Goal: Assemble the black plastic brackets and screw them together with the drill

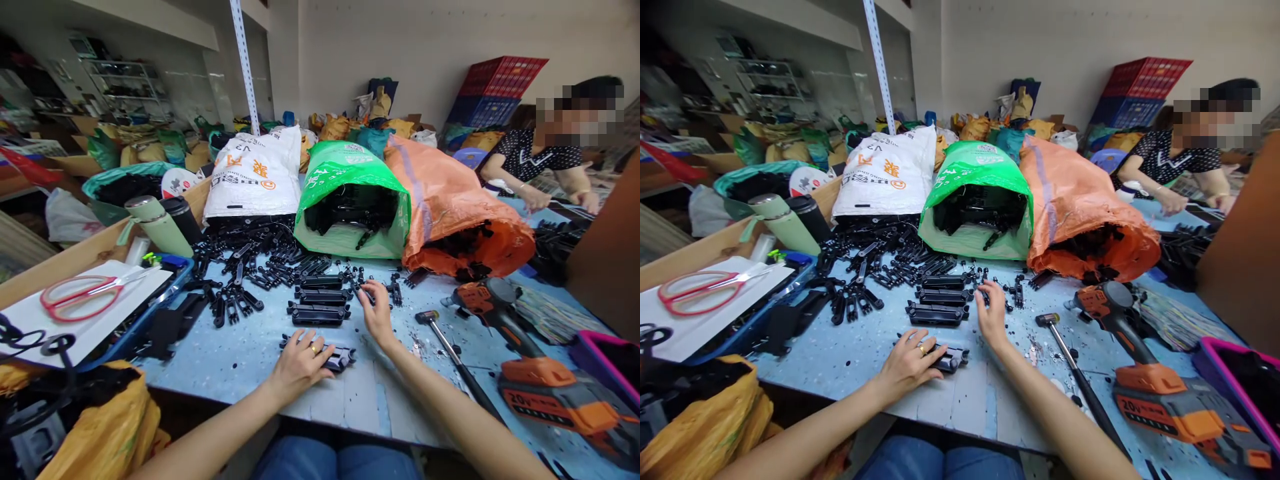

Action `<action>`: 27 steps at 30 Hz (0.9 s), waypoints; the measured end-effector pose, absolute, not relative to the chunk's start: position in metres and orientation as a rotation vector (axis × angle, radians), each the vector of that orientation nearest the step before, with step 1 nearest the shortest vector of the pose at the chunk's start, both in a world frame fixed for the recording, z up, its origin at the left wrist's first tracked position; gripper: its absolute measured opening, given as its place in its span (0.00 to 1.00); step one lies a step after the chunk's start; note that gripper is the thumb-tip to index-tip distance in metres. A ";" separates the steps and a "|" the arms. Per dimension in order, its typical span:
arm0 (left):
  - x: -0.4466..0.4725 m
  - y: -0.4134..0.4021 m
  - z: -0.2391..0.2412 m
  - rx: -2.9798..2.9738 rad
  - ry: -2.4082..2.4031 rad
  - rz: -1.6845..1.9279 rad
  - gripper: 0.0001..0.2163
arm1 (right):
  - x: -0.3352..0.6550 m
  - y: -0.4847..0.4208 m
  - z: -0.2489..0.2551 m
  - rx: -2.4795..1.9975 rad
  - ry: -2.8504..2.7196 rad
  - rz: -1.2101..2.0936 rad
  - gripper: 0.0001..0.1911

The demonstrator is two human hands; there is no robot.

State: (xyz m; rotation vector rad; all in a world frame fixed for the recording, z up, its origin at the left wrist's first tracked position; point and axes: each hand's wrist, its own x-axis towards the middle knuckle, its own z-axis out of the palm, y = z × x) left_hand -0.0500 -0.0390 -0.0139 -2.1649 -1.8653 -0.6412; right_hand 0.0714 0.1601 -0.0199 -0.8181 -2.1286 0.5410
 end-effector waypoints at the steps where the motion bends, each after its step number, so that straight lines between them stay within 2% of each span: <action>1: -0.057 -0.035 -0.017 -2.177 -1.917 -0.551 0.19 | 0.068 0.185 -0.017 -0.877 -2.213 0.458 0.14; 5: -0.076 -0.008 -0.020 -2.127 -2.080 -0.455 0.18 | 0.036 0.264 -0.014 -0.953 -2.370 0.357 0.12; 8: -0.086 0.010 -0.019 -2.095 -2.127 -0.468 0.18 | 0.006 0.311 -0.013 -1.086 -2.387 0.309 0.17; 14: -0.094 0.005 -0.009 -1.968 -2.164 -0.688 0.25 | -0.046 0.391 0.001 -1.390 -2.300 0.295 0.23; 19: -0.114 -0.009 -0.004 -1.792 -2.251 -0.777 0.18 | -0.080 0.422 0.003 -1.484 -2.240 0.305 0.23; 23: -0.156 0.005 -0.005 -1.612 -2.410 -0.657 0.17 | -0.086 0.430 0.007 -1.470 -2.229 0.367 0.22; 27: -0.214 0.043 -0.006 -1.417 -2.597 -0.344 0.15 | -0.065 0.422 0.015 -1.404 -2.210 0.413 0.27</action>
